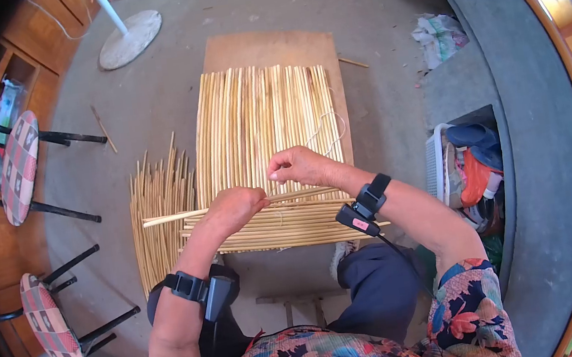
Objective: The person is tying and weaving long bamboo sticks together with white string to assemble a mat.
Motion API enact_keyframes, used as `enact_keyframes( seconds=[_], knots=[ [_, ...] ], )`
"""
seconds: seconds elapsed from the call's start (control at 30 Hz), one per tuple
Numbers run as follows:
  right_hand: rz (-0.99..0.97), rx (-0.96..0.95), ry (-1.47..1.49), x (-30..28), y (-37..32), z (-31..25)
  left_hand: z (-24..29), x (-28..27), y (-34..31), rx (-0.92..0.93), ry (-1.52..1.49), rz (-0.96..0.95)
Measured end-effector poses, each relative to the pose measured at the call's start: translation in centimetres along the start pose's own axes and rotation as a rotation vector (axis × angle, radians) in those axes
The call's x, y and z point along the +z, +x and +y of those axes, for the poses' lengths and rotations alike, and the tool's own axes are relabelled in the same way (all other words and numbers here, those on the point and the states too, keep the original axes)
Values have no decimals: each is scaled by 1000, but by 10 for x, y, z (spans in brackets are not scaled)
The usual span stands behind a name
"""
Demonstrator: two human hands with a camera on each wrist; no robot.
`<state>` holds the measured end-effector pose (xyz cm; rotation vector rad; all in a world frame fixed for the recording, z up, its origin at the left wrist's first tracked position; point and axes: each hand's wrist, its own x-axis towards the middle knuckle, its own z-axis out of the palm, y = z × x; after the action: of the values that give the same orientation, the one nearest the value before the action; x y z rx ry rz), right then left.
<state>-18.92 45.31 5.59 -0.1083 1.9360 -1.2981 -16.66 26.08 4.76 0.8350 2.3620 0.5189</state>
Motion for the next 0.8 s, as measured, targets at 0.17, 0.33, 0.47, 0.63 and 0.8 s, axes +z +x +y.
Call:
enact_keyframes(
  seconds=[0.17, 0.33, 0.47, 0.63, 0.8],
  knots=[
    [-25, -120, -177, 4, 5, 8, 0, -1, 3, 19, 10, -13],
    [-203, -74, -175, -1, 15, 24, -2, 1, 1, 31, -22, -7],
    [-139, -91, -224, 1, 11, 16, -4, 0, 2, 16, -3, 1],
    [-156, -129, -180, 1, 12, 22, -4, 1, 3, 29, -22, 4],
    [-177, -106, -203, 1, 9, 17, -6, -2, 2, 47, -69, -14]
  ],
)
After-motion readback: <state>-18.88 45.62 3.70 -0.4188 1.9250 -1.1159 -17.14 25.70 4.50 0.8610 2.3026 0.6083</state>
